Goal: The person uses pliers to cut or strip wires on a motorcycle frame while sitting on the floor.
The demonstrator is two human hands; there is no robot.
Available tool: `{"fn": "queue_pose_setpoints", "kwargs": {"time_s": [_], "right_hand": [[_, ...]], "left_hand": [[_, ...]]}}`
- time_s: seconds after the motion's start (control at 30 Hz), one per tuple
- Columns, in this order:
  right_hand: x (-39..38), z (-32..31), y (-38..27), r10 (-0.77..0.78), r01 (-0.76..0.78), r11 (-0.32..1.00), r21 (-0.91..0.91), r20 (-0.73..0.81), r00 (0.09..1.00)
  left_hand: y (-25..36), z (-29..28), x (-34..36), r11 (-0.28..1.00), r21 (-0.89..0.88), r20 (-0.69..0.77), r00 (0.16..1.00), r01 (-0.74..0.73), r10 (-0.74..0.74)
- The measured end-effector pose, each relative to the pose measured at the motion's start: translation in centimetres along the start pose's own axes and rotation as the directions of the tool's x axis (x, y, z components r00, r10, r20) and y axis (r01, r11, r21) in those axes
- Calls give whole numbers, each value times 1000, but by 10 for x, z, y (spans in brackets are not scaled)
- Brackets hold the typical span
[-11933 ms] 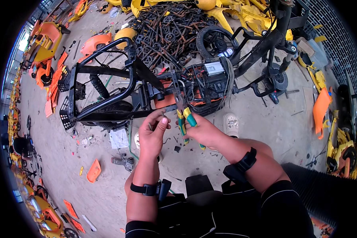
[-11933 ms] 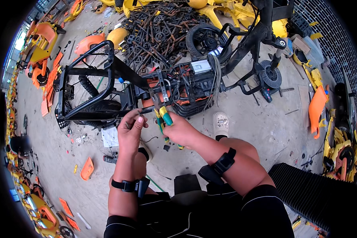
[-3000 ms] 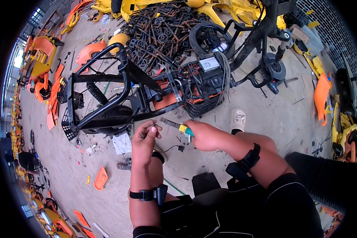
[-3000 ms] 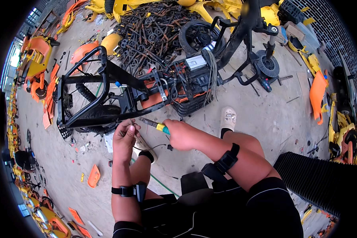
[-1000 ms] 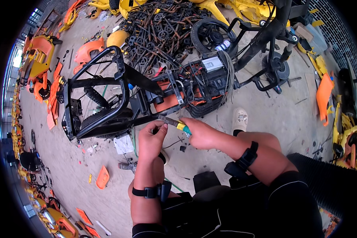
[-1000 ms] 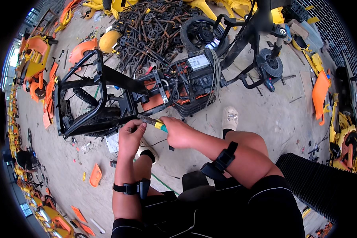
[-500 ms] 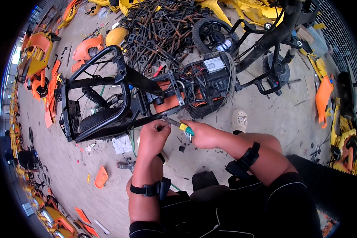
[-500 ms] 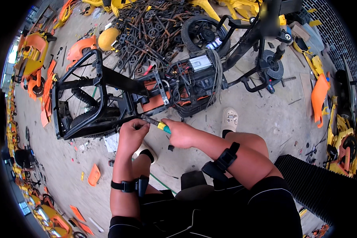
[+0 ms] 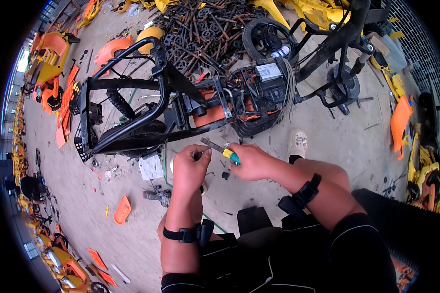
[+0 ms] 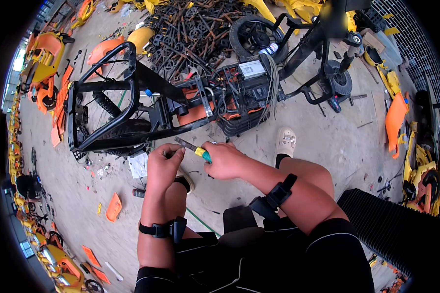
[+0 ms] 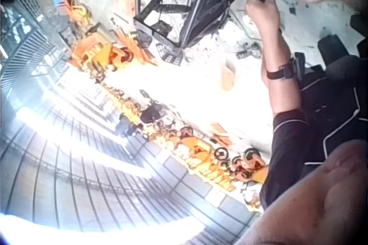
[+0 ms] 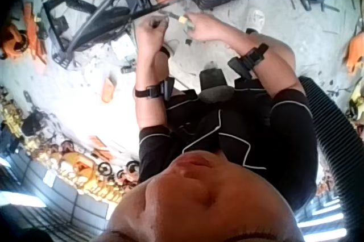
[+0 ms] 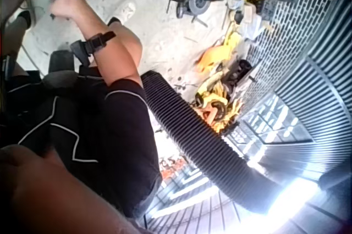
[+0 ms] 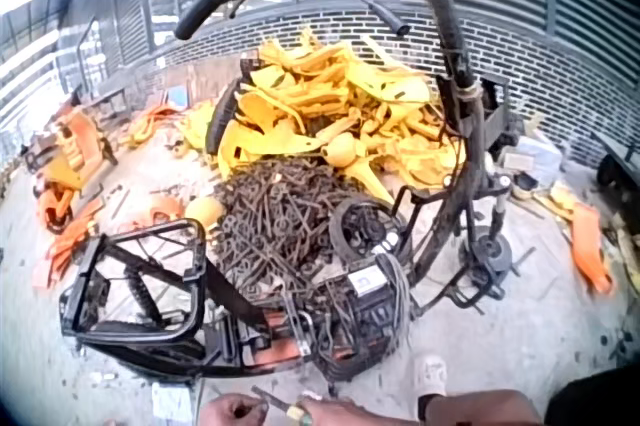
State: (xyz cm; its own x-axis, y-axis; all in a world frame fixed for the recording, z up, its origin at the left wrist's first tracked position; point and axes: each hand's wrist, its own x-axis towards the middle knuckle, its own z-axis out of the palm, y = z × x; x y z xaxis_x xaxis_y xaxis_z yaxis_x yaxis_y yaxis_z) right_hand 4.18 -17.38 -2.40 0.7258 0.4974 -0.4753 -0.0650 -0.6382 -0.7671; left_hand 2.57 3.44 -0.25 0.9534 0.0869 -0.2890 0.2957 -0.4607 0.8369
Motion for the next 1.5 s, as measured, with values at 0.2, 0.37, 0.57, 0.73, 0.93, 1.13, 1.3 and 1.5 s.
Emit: {"fn": "queue_pose_setpoints", "kwargs": {"time_s": [0.2, 0.37, 0.57, 0.73, 0.93, 1.13, 1.3, 1.5], "right_hand": [[-13, 19, 11, -88, 90, 984, 157, -21, 996], [-24, 24, 2, 3, 9, 982, 190, -66, 998], [-28, 28, 11, -12, 42, 984, 174, -172, 985], [-31, 24, 5, -4, 48, 974, 223, -196, 981], [-27, 13, 14, -37, 109, 960, 257, -268, 963], [-10, 2, 30, 128, -79, 900, 428, -87, 988], [-1, 9, 29, 109, -63, 861, 504, -62, 992], [16, -4, 22, 221, -253, 871, 421, 124, 967]], "left_hand": [[2, -2, -19, 1000, -15, -4, 1000, -16, 16], [2, 2, -27, 998, -11, -37, 998, -59, 58], [1, 8, -30, 990, -114, -66, 995, -79, 71], [4, 9, -29, 980, -155, -90, 989, -127, 114], [7, 9, -25, 995, -61, -68, 995, -74, 70], [5, 9, -12, 986, -139, -63, 994, -95, 87], [14, 13, 1, 995, -75, -75, 995, -72, 66], [7, 13, 24, 994, -50, -110, 990, -96, 90]]}}
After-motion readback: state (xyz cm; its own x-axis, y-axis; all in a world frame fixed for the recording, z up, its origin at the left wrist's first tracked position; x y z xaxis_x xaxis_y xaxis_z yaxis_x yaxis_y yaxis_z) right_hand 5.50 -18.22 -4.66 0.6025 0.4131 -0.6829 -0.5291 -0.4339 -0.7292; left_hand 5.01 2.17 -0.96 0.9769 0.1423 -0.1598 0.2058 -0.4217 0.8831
